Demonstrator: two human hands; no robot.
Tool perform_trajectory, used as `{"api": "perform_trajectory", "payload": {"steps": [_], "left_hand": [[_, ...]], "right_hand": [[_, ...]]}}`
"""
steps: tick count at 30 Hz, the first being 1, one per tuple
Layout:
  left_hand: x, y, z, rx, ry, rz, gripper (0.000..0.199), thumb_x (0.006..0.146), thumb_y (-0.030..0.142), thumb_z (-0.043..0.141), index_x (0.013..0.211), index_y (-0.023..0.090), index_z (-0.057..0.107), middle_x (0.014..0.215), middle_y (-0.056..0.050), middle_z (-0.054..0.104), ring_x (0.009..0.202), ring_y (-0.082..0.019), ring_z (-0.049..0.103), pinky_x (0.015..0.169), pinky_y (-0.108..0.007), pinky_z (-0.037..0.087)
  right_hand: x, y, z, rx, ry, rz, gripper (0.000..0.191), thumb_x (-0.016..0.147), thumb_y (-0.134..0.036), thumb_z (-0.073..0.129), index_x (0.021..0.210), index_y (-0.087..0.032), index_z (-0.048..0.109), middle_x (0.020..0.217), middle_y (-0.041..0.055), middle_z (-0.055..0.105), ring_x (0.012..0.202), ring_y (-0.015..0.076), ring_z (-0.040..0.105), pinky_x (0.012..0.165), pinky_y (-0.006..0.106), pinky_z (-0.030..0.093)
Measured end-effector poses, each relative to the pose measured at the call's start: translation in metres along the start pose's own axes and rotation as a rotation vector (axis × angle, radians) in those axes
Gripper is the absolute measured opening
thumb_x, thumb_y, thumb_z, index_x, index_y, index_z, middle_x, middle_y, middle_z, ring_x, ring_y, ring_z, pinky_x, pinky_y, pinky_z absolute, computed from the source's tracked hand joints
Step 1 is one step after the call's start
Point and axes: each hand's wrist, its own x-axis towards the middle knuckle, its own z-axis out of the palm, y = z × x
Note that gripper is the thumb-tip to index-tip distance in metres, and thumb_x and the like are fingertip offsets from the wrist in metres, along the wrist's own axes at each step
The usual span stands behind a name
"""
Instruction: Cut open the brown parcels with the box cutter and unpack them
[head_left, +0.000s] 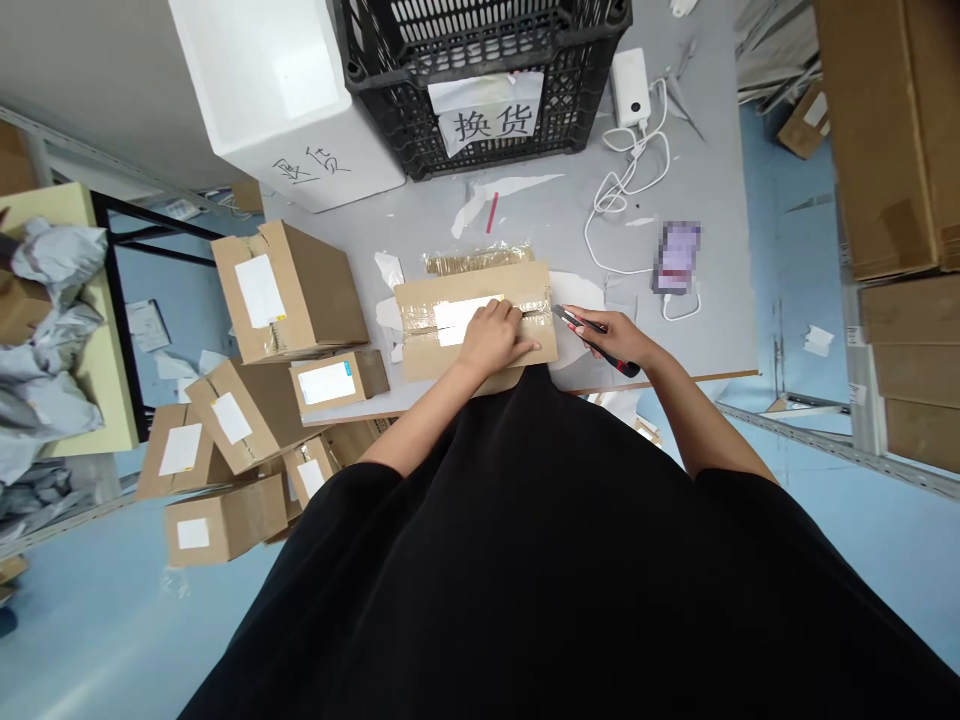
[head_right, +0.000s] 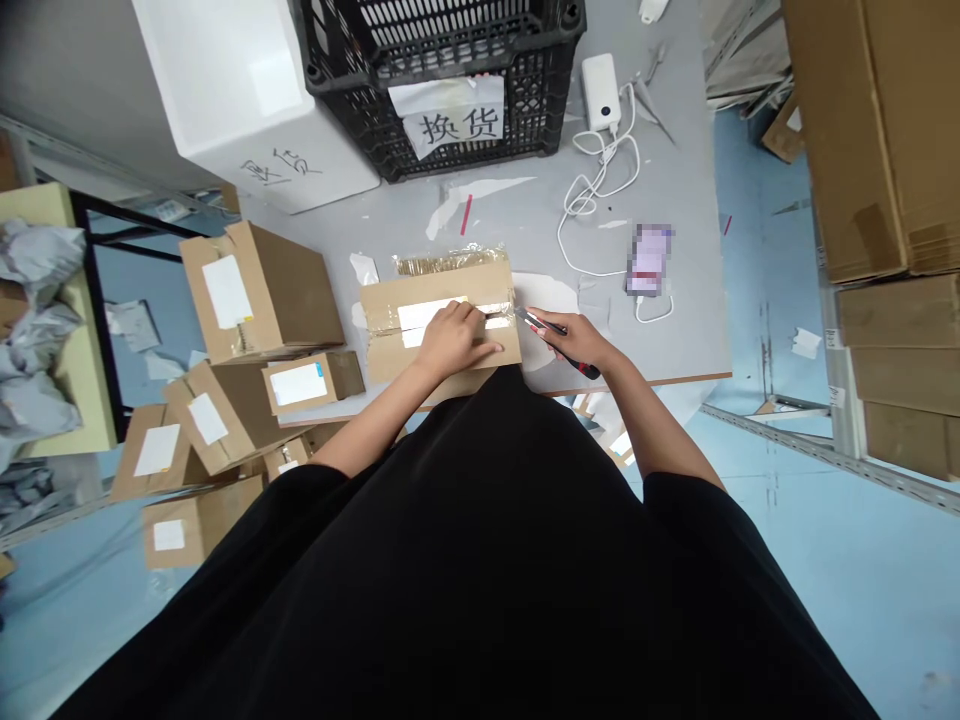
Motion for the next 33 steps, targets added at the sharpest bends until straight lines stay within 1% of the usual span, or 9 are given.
{"api": "perform_trajectory", "payload": {"steps": [2, 4, 7, 9, 14, 21, 24, 29, 33], "left_hand": [[0.001, 0.007, -0.003, 0.001, -0.042, -0.033, 0.065, 0.079, 0.066, 0.068, 0.119, 0.016, 0.059, 0.121, -0.019, 0.056, 0.118, -0.036, 0.048, 0.099, -0.045, 0.037], [0.004, 0.012, -0.004, -0.022, -0.083, -0.087, 0.074, 0.073, 0.068, 0.072, 0.124, 0.017, 0.056, 0.126, -0.019, 0.053, 0.121, -0.037, 0.045, 0.100, -0.047, 0.035], [0.010, 0.013, -0.003, -0.083, -0.148, -0.175, 0.077, 0.071, 0.069, 0.073, 0.127, 0.021, 0.052, 0.130, -0.017, 0.050, 0.122, -0.037, 0.042, 0.097, -0.047, 0.034], [0.011, 0.012, -0.002, -0.109, -0.171, -0.195, 0.076, 0.072, 0.068, 0.072, 0.127, 0.021, 0.051, 0.131, -0.017, 0.049, 0.122, -0.036, 0.042, 0.096, -0.047, 0.034], [0.011, 0.010, -0.003, -0.128, -0.166, -0.174, 0.076, 0.073, 0.068, 0.072, 0.127, 0.020, 0.049, 0.132, -0.017, 0.048, 0.122, -0.036, 0.041, 0.096, -0.046, 0.033], [0.013, 0.010, -0.001, -0.146, -0.147, -0.212, 0.078, 0.069, 0.072, 0.073, 0.121, 0.018, 0.051, 0.131, -0.018, 0.047, 0.120, -0.036, 0.043, 0.093, -0.046, 0.035], [0.013, 0.010, -0.002, -0.150, -0.148, -0.204, 0.078, 0.069, 0.071, 0.074, 0.123, 0.020, 0.051, 0.132, -0.018, 0.047, 0.120, -0.037, 0.043, 0.094, -0.046, 0.035], [0.010, 0.012, -0.003, -0.155, -0.139, -0.202, 0.076, 0.069, 0.068, 0.076, 0.125, 0.024, 0.050, 0.134, -0.017, 0.047, 0.120, -0.037, 0.043, 0.093, -0.046, 0.034], [0.009, 0.012, -0.002, -0.150, -0.129, -0.205, 0.078, 0.069, 0.069, 0.076, 0.127, 0.023, 0.050, 0.135, -0.017, 0.046, 0.121, -0.038, 0.043, 0.094, -0.046, 0.034]], "right_hand": [[0.001, -0.001, -0.001, -0.015, 0.007, -0.001, 0.058, 0.093, -0.041, 0.058, 0.149, -0.026, 0.051, 0.071, -0.0024, 0.062, 0.052, 0.0092, 0.049, 0.056, 0.026, 0.047], [0.001, 0.000, -0.002, -0.030, 0.011, -0.004, 0.059, 0.092, -0.041, 0.058, 0.149, -0.025, 0.052, 0.072, -0.0023, 0.062, 0.051, 0.0093, 0.049, 0.056, 0.027, 0.047], [0.001, 0.000, -0.003, -0.044, 0.000, -0.008, 0.058, 0.093, -0.040, 0.058, 0.149, -0.026, 0.051, 0.068, -0.0035, 0.060, 0.051, 0.0092, 0.050, 0.057, 0.026, 0.047], [0.002, -0.001, -0.002, -0.041, -0.011, -0.003, 0.058, 0.093, -0.040, 0.058, 0.149, -0.027, 0.050, 0.067, -0.0041, 0.059, 0.051, 0.0091, 0.050, 0.057, 0.026, 0.047], [0.003, -0.008, -0.002, -0.050, -0.024, -0.009, 0.058, 0.093, -0.039, 0.058, 0.149, -0.027, 0.051, 0.067, -0.0041, 0.060, 0.051, 0.0089, 0.049, 0.058, 0.026, 0.047], [-0.007, -0.016, -0.008, -0.177, -0.053, -0.007, 0.053, 0.093, -0.036, 0.058, 0.146, -0.027, 0.055, 0.066, -0.0038, 0.060, 0.050, 0.0084, 0.050, 0.063, 0.027, 0.047], [-0.010, -0.013, -0.006, -0.164, -0.046, -0.008, 0.054, 0.093, -0.037, 0.058, 0.146, -0.026, 0.055, 0.067, -0.0028, 0.061, 0.050, 0.0091, 0.050, 0.062, 0.027, 0.048], [-0.008, -0.004, 0.001, -0.069, -0.011, -0.006, 0.056, 0.094, -0.041, 0.057, 0.148, -0.028, 0.052, 0.065, -0.0037, 0.058, 0.050, 0.0093, 0.049, 0.058, 0.027, 0.047], [-0.007, -0.001, -0.002, -0.055, 0.032, -0.023, 0.057, 0.094, -0.043, 0.057, 0.149, -0.027, 0.051, 0.067, -0.0029, 0.058, 0.050, 0.0093, 0.049, 0.055, 0.025, 0.046]]}}
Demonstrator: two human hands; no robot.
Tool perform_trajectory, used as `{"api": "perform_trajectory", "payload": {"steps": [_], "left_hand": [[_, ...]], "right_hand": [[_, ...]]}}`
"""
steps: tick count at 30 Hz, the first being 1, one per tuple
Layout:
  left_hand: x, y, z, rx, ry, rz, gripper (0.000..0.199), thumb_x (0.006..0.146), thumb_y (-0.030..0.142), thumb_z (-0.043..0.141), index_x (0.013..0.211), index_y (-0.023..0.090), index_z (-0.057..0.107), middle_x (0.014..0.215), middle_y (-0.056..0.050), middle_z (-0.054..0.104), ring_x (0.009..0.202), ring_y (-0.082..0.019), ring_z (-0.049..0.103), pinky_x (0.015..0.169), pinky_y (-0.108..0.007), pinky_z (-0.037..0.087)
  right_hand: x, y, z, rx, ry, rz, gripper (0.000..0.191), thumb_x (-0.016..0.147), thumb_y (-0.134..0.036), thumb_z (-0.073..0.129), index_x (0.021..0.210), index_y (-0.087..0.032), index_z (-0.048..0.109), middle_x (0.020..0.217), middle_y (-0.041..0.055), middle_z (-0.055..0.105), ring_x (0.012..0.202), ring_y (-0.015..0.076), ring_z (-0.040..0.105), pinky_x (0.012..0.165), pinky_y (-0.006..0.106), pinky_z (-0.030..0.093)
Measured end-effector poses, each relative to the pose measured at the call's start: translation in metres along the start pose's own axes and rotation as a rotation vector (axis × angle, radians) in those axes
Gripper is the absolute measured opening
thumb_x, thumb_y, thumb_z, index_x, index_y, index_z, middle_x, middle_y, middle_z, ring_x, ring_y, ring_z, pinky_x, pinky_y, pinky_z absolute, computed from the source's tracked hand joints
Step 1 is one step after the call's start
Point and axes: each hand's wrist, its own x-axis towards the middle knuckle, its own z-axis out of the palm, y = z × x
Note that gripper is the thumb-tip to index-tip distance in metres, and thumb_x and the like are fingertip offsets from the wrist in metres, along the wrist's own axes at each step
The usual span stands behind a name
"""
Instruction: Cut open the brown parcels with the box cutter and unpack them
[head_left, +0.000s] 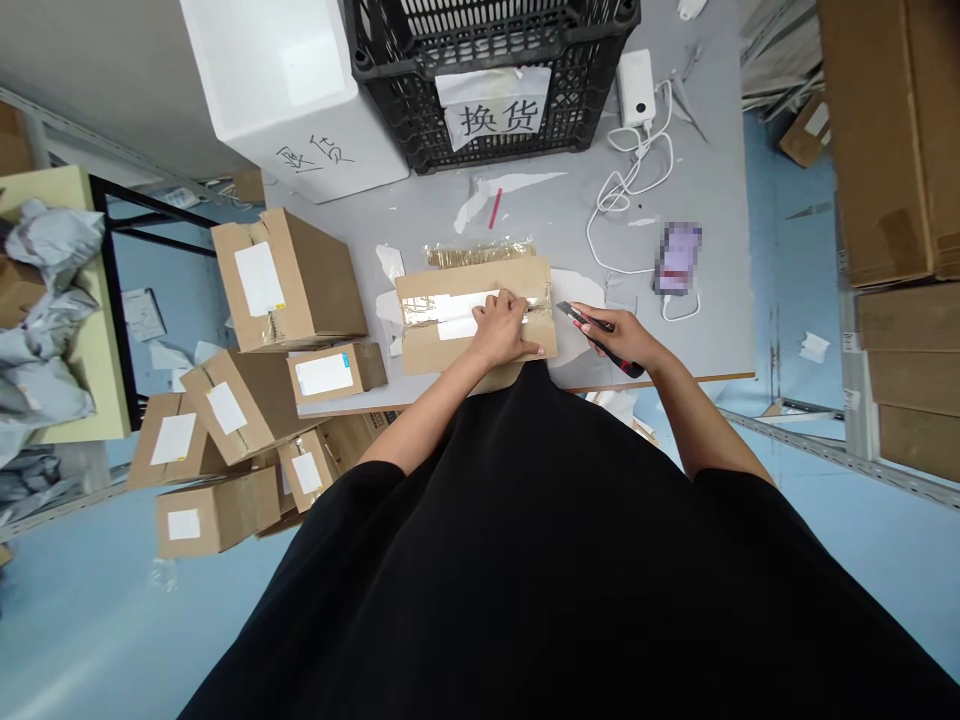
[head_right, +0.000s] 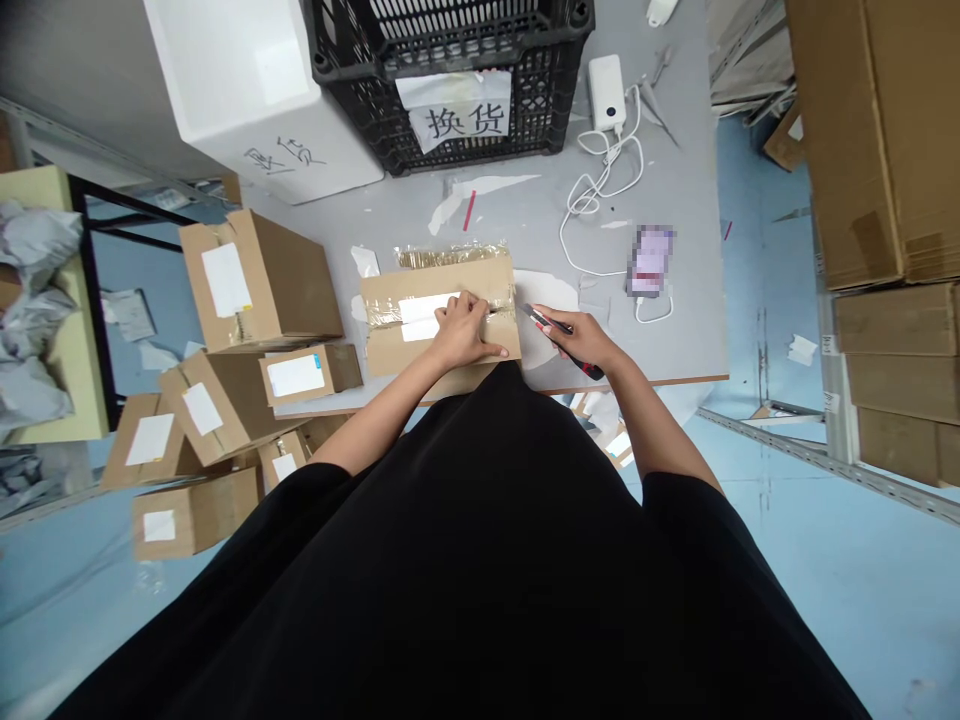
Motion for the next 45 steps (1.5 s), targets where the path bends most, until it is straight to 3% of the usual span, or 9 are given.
{"api": "perform_trajectory", "payload": {"steps": [13, 23, 45], "left_hand": [[0.001, 0.001, -0.001, 0.006, -0.013, 0.000, 0.078, 0.070, 0.069, 0.074, 0.128, 0.022, 0.050, 0.135, -0.018, 0.046, 0.121, -0.039, 0.043, 0.094, -0.047, 0.035], [0.002, -0.001, 0.000, 0.006, -0.011, 0.006, 0.082, 0.069, 0.072, 0.074, 0.128, 0.021, 0.050, 0.135, -0.019, 0.045, 0.121, -0.039, 0.044, 0.095, -0.048, 0.035], [0.005, -0.003, 0.002, 0.034, 0.025, 0.006, 0.079, 0.069, 0.069, 0.076, 0.123, 0.019, 0.049, 0.132, -0.019, 0.046, 0.116, -0.038, 0.044, 0.092, -0.045, 0.034]], "right_hand": [[0.004, 0.000, 0.001, -0.033, 0.006, -0.012, 0.058, 0.093, -0.042, 0.055, 0.149, -0.026, 0.051, 0.066, -0.0037, 0.059, 0.050, 0.0094, 0.049, 0.058, 0.026, 0.047], [0.012, -0.015, 0.002, -0.226, 0.024, -0.032, 0.053, 0.092, -0.034, 0.056, 0.144, -0.029, 0.057, 0.067, -0.0031, 0.065, 0.049, 0.0104, 0.052, 0.068, 0.028, 0.047], [0.005, -0.013, 0.000, -0.082, -0.092, 0.000, 0.057, 0.090, -0.037, 0.058, 0.146, -0.024, 0.055, 0.066, -0.0038, 0.061, 0.049, 0.0090, 0.050, 0.061, 0.027, 0.049]]}}
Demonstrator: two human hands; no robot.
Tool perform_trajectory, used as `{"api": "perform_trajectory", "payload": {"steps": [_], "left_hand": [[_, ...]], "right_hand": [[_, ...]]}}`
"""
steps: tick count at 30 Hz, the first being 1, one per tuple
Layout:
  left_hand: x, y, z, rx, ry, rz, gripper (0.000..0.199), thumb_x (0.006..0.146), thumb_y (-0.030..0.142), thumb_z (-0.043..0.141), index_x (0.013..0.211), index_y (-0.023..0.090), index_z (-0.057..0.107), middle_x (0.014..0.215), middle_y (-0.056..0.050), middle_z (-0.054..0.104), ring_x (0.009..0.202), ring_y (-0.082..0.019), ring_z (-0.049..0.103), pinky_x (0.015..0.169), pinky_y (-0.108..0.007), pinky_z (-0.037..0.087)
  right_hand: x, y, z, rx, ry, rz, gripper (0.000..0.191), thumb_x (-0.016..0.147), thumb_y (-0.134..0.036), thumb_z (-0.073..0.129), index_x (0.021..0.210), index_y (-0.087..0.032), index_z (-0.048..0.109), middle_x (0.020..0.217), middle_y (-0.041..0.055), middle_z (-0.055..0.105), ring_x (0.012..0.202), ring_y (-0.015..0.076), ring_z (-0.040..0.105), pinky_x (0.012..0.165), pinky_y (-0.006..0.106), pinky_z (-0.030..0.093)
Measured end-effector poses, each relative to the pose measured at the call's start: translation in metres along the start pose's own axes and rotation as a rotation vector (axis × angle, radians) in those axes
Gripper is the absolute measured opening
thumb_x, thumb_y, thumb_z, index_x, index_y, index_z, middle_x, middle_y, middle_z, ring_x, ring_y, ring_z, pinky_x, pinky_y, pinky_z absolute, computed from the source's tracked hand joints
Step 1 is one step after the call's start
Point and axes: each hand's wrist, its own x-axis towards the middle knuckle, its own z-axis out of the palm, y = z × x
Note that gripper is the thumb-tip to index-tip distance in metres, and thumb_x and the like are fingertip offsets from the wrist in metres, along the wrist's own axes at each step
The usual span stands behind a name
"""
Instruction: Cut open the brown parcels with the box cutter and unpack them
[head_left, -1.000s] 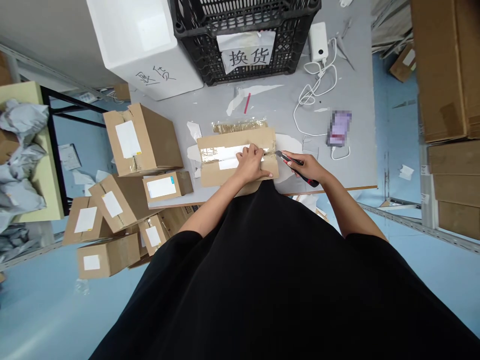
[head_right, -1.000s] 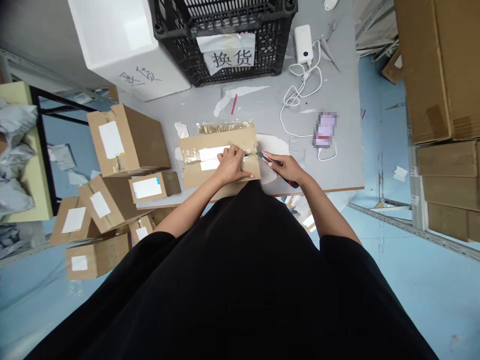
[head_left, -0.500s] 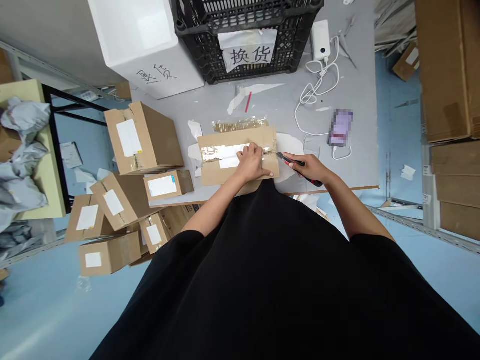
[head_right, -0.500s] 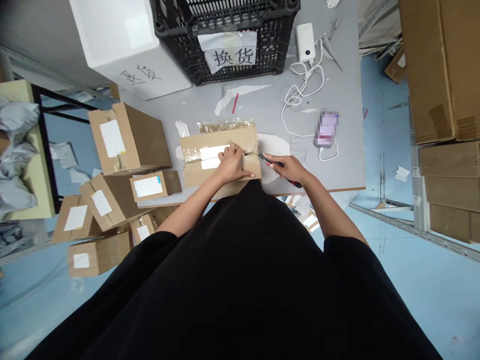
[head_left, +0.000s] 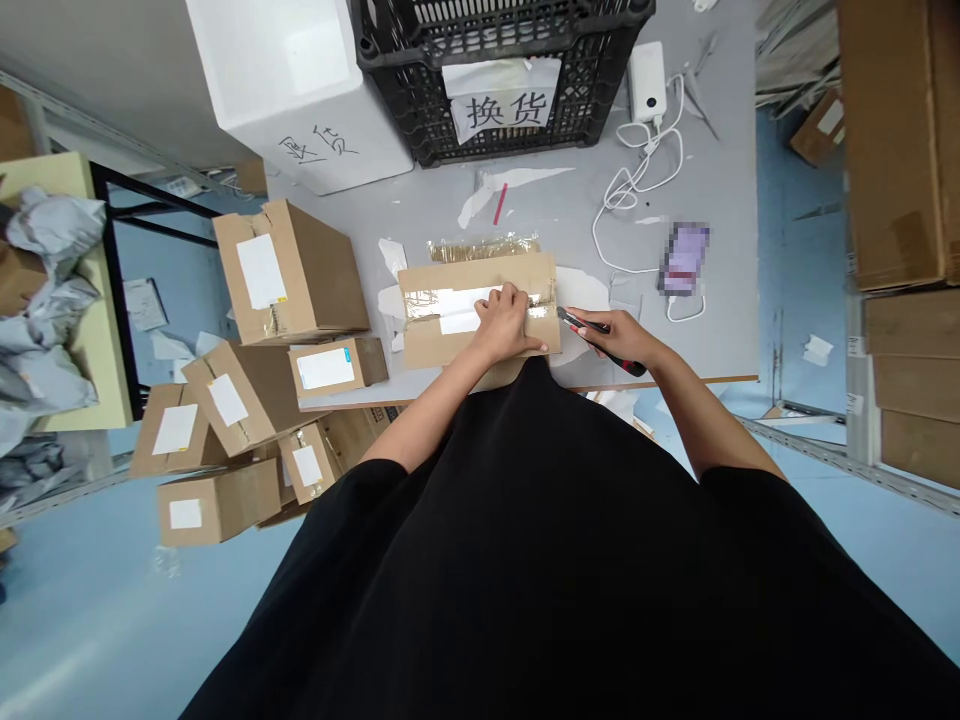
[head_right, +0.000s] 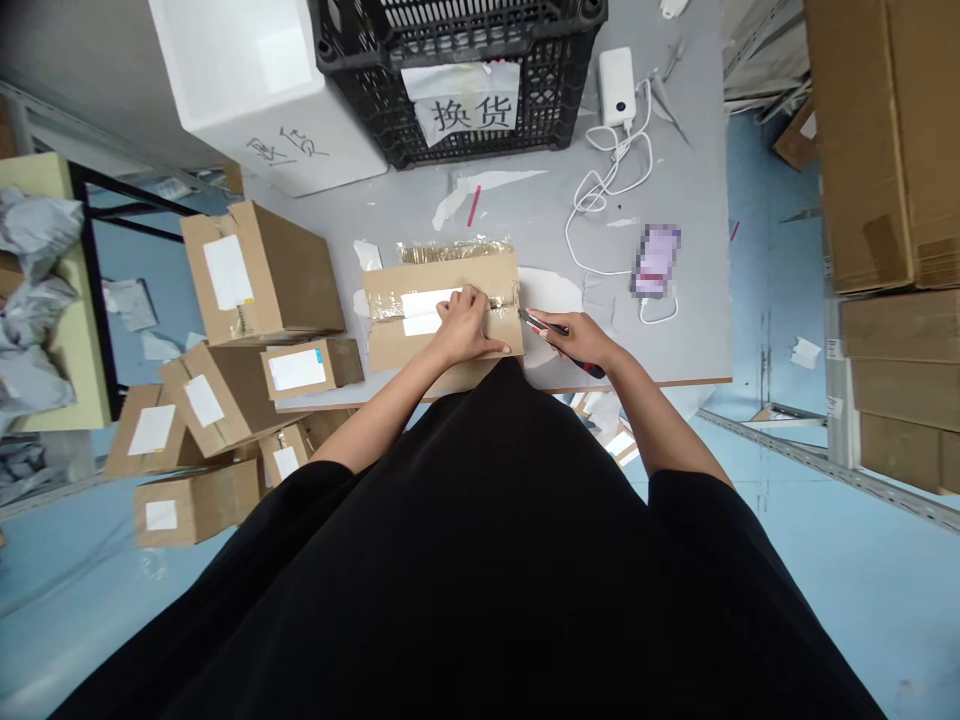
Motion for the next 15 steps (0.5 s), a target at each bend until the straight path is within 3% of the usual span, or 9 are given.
{"api": "perform_trajectory", "payload": {"steps": [5, 9, 12, 15], "left_hand": [[-0.005, 0.002, 0.002, 0.029, 0.054, 0.015, 0.077, 0.070, 0.068, 0.076, 0.121, 0.018, 0.051, 0.128, -0.018, 0.049, 0.114, -0.036, 0.045, 0.093, -0.044, 0.033], [-0.012, 0.005, 0.004, 0.051, 0.114, 0.044, 0.075, 0.072, 0.066, 0.075, 0.123, 0.016, 0.052, 0.126, -0.018, 0.052, 0.116, -0.035, 0.045, 0.097, -0.046, 0.030], [-0.016, 0.005, 0.003, 0.077, 0.126, 0.057, 0.073, 0.074, 0.066, 0.073, 0.123, 0.016, 0.053, 0.123, -0.018, 0.054, 0.116, -0.036, 0.045, 0.099, -0.047, 0.029], [-0.018, 0.000, 0.000, 0.102, 0.121, 0.085, 0.070, 0.078, 0.066, 0.069, 0.123, 0.015, 0.054, 0.122, -0.018, 0.056, 0.116, -0.035, 0.047, 0.098, -0.045, 0.031]], "right_hand": [[-0.006, 0.009, 0.004, 0.137, 0.031, 0.029, 0.059, 0.091, -0.044, 0.060, 0.147, -0.027, 0.053, 0.066, -0.0040, 0.057, 0.051, 0.0094, 0.049, 0.056, 0.026, 0.048], [-0.015, 0.045, 0.015, 0.245, 0.162, 0.143, 0.070, 0.091, -0.052, 0.057, 0.153, -0.023, 0.043, 0.069, -0.0031, 0.057, 0.054, 0.0122, 0.053, 0.057, 0.028, 0.050], [-0.005, 0.080, 0.033, 0.001, 0.296, 0.364, 0.063, 0.096, -0.048, 0.050, 0.151, -0.019, 0.043, 0.073, 0.0000, 0.063, 0.060, 0.0164, 0.061, 0.069, 0.033, 0.053], [0.018, 0.102, 0.055, -0.366, 0.338, 0.584, 0.050, 0.097, -0.045, 0.049, 0.134, -0.011, 0.053, 0.094, 0.0132, 0.070, 0.090, 0.0264, 0.067, 0.085, 0.039, 0.050]]}}
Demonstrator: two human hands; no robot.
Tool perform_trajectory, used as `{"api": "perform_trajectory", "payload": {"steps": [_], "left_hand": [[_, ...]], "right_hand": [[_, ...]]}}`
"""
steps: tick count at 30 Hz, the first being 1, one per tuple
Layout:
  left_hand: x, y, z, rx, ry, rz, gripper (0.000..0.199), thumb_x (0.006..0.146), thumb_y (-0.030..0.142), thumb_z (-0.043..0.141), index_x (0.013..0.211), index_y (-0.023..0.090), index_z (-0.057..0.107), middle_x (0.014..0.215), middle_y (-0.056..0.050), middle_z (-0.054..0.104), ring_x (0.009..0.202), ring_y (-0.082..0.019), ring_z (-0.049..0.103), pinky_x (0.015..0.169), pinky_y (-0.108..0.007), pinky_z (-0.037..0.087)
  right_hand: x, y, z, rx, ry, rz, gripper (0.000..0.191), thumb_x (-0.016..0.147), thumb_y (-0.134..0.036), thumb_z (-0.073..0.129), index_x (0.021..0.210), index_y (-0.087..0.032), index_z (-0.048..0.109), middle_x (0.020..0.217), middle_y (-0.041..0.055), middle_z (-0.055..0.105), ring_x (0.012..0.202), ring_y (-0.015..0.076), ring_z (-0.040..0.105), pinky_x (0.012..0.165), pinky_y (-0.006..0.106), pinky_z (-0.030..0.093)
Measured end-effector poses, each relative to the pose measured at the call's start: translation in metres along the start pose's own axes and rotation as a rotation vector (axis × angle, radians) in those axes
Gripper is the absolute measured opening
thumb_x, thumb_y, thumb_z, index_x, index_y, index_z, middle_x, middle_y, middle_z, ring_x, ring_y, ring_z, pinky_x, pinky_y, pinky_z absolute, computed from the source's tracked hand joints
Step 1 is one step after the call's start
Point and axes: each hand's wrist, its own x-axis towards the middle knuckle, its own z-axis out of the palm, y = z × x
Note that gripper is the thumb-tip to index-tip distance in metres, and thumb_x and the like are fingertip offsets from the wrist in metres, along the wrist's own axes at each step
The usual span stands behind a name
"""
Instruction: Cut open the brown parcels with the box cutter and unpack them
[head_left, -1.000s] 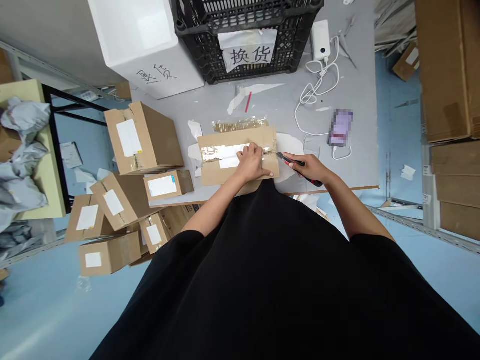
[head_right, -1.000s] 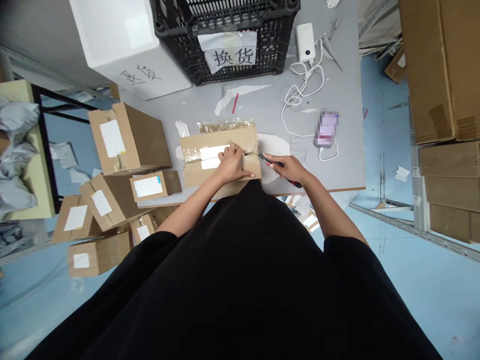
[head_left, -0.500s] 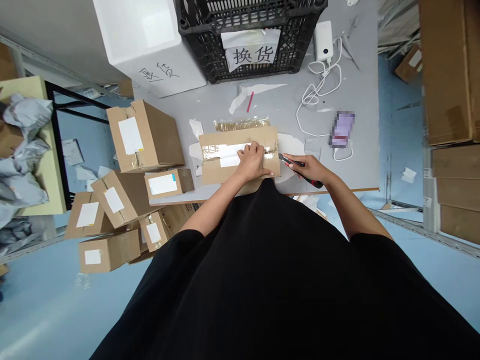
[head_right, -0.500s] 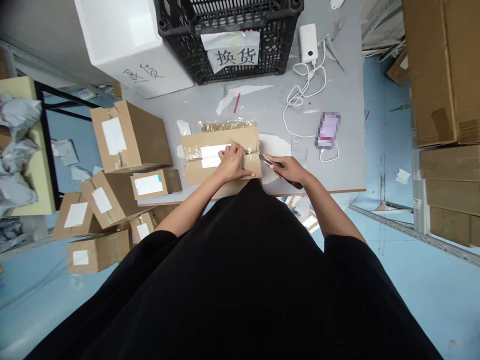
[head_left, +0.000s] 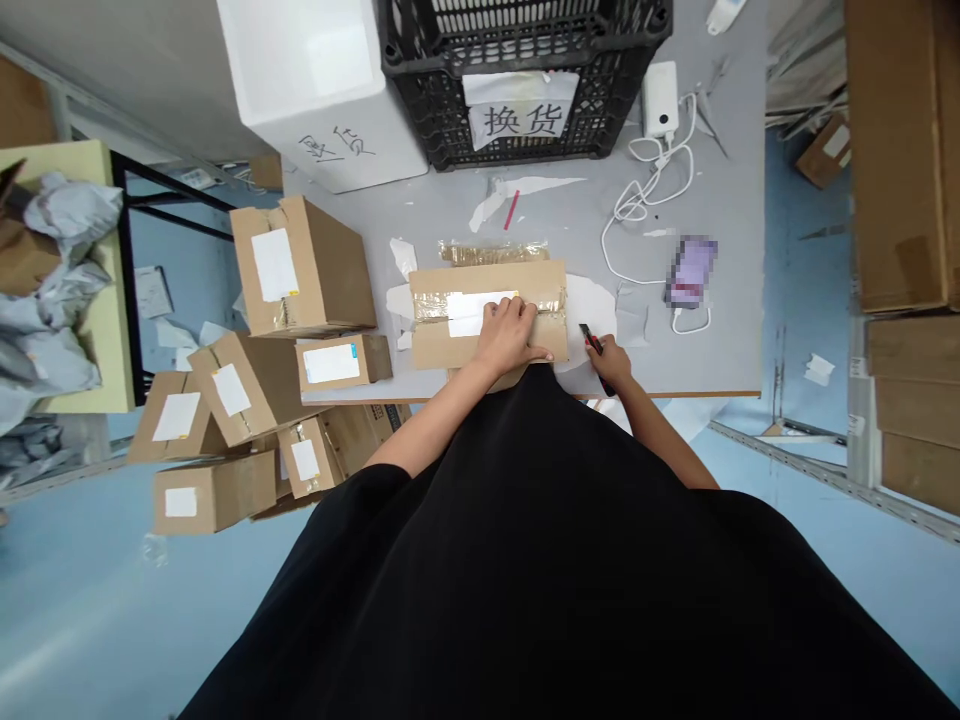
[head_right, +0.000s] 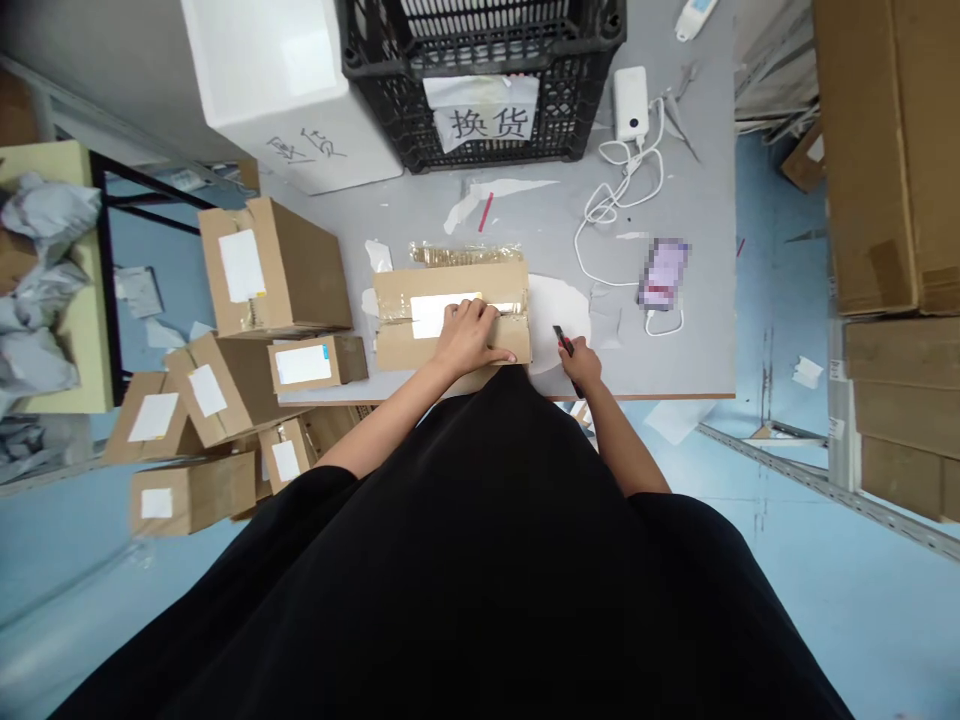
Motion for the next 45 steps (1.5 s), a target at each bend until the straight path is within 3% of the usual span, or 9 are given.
{"api": "perform_trajectory", "payload": {"steps": [8, 12, 16, 20, 23, 29, 37, 41, 45], "left_hand": [[-0.012, -0.036, -0.023, 0.057, -0.092, -0.026, 0.072, 0.070, 0.057, 0.081, 0.121, 0.013, 0.054, 0.119, -0.017, 0.061, 0.111, -0.034, 0.054, 0.095, -0.041, 0.036], [-0.019, -0.053, -0.033, 0.064, -0.142, -0.064, 0.070, 0.068, 0.056, 0.083, 0.118, 0.013, 0.057, 0.118, -0.016, 0.063, 0.112, -0.034, 0.056, 0.097, -0.042, 0.036], [-0.019, -0.059, -0.032, 0.046, -0.176, 0.001, 0.075, 0.063, 0.053, 0.086, 0.120, 0.014, 0.056, 0.123, -0.016, 0.062, 0.115, -0.032, 0.056, 0.098, -0.039, 0.038], [-0.020, -0.067, -0.032, 0.062, -0.225, -0.033, 0.086, 0.060, 0.053, 0.088, 0.128, 0.015, 0.053, 0.123, -0.015, 0.064, 0.113, -0.032, 0.059, 0.100, -0.040, 0.037], [-0.027, -0.083, -0.036, 0.089, -0.283, -0.126, 0.090, 0.057, 0.054, 0.089, 0.129, 0.014, 0.053, 0.122, -0.016, 0.065, 0.116, -0.034, 0.058, 0.103, -0.041, 0.036], [-0.058, -0.106, -0.035, 0.054, -0.167, -0.118, 0.068, 0.067, 0.054, 0.083, 0.118, 0.016, 0.058, 0.116, -0.015, 0.067, 0.113, -0.033, 0.059, 0.098, -0.041, 0.038], [-0.120, -0.077, -0.012, 0.064, 0.064, -0.091, 0.025, 0.095, 0.029, 0.049, 0.116, 0.024, 0.062, 0.111, -0.016, 0.067, 0.107, -0.032, 0.059, 0.088, -0.045, 0.041], [-0.157, -0.065, 0.020, -0.071, 0.067, -0.087, 0.040, 0.100, 0.023, 0.034, 0.124, 0.032, 0.064, 0.133, -0.009, 0.065, 0.122, -0.026, 0.059, 0.097, -0.045, 0.045], [-0.181, -0.067, 0.045, -0.154, 0.059, 0.009, 0.046, 0.101, 0.032, 0.039, 0.145, 0.027, 0.052, 0.152, -0.007, 0.051, 0.146, -0.025, 0.041, 0.116, -0.046, 0.040]], "right_hand": [[0.012, -0.020, 0.029, -0.315, 0.053, -0.010, 0.041, 0.099, -0.041, 0.041, 0.125, -0.011, 0.053, 0.128, 0.0234, 0.054, 0.111, 0.0309, 0.059, 0.090, 0.041, 0.045], [0.018, -0.036, 0.005, -0.233, 0.247, -0.049, 0.043, 0.097, -0.043, 0.042, 0.122, -0.010, 0.054, 0.120, 0.0229, 0.056, 0.113, 0.0330, 0.055, 0.093, 0.045, 0.045], [0.025, -0.111, -0.036, -0.077, 0.599, -0.407, 0.047, 0.101, -0.039, 0.024, 0.129, -0.013, 0.052, 0.122, 0.0202, 0.055, 0.120, 0.0328, 0.049, 0.103, 0.053, 0.038], [0.021, -0.207, -0.051, -0.278, 0.320, -0.897, 0.060, 0.096, -0.054, 0.037, 0.143, -0.017, 0.045, 0.136, 0.0193, 0.052, 0.127, 0.0370, 0.044, 0.109, 0.057, 0.028], [0.017, -0.240, -0.043, -0.483, 0.085, -0.986, 0.079, 0.089, -0.065, 0.045, 0.150, -0.016, 0.038, 0.138, 0.0209, 0.053, 0.127, 0.0393, 0.044, 0.110, 0.057, 0.023], [0.018, -0.234, -0.036, -0.590, 0.051, -0.887, 0.085, 0.090, -0.071, 0.043, 0.155, -0.018, 0.031, 0.140, 0.0224, 0.050, 0.126, 0.0406, 0.044, 0.104, 0.055, 0.026], [0.022, -0.240, -0.040, -0.593, -0.045, -0.831, 0.089, 0.089, -0.072, 0.042, 0.159, -0.021, 0.022, 0.149, 0.0215, 0.041, 0.131, 0.0427, 0.038, 0.105, 0.055, 0.024], [0.025, -0.239, -0.043, -0.604, -0.096, -0.858, 0.105, 0.081, -0.076, 0.053, 0.161, -0.020, 0.015, 0.153, 0.0223, 0.036, 0.133, 0.0456, 0.035, 0.106, 0.056, 0.022], [0.023, -0.239, -0.044, -0.637, -0.097, -0.883, 0.125, 0.068, -0.074, 0.067, 0.162, -0.016, 0.007, 0.151, 0.0247, 0.035, 0.131, 0.0476, 0.035, 0.105, 0.058, 0.022]]}}
